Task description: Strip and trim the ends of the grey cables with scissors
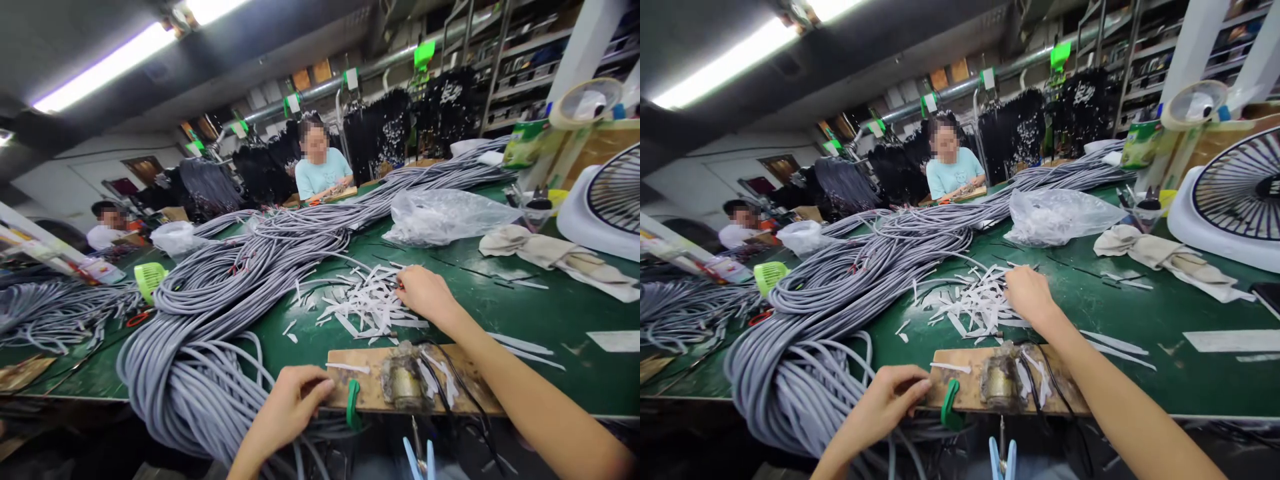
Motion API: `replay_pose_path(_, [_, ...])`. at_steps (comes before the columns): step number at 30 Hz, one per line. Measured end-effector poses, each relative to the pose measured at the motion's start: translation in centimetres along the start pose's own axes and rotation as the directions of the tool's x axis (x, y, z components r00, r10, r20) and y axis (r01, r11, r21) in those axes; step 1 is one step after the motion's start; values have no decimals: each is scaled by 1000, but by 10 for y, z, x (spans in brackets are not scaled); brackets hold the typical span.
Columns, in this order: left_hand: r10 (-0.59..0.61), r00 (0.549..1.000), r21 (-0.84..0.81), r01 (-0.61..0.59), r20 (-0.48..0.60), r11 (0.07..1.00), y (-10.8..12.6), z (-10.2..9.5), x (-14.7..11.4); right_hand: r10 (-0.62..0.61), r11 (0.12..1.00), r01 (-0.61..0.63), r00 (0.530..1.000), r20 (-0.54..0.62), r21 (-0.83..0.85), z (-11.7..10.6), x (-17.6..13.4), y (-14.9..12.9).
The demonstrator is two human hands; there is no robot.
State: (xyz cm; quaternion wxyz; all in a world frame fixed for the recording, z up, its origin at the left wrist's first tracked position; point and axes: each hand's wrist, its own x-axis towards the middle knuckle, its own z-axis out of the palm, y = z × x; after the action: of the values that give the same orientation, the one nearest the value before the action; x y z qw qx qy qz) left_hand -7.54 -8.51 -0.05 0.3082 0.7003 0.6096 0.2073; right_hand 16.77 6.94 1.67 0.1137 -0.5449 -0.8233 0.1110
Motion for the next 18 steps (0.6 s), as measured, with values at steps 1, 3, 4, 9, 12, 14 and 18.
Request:
replay_pose_path(1, [54, 998, 132, -58, 29, 990, 1, -11, 10, -63, 998, 62, 998, 31, 25, 2, -1, -5])
replay_pose_path(3, [122, 991, 392, -131, 48, 910, 0, -31, 36, -190, 980, 181, 973, 129, 81, 9, -4, -14])
replay_pose_path(4, [117, 993, 436, -113, 19, 893, -3, -41, 51, -246, 967, 230, 954, 174, 106, 14, -6, -18])
replay_pose_path(9, [86, 970, 564, 59, -228, 824, -35, -62, 127, -324, 946, 311, 912, 252, 94, 34, -7, -24])
replay_pose_path(12, [109, 937, 589, 115, -332, 800, -50, -54, 155, -325, 945, 322, 908, 264, 58, 36, -7, -24])
replay_pose_path(14, [152, 909, 588, 118, -388, 800, -54, -49, 163, -317, 947, 320, 912, 260, 30, 36, -9, -25])
replay_pose_path(18, [274, 827, 554, 54, -491, 831, -50, -54, 163, -290, 954, 300, 928, 233, -7, 34, -13, -29])
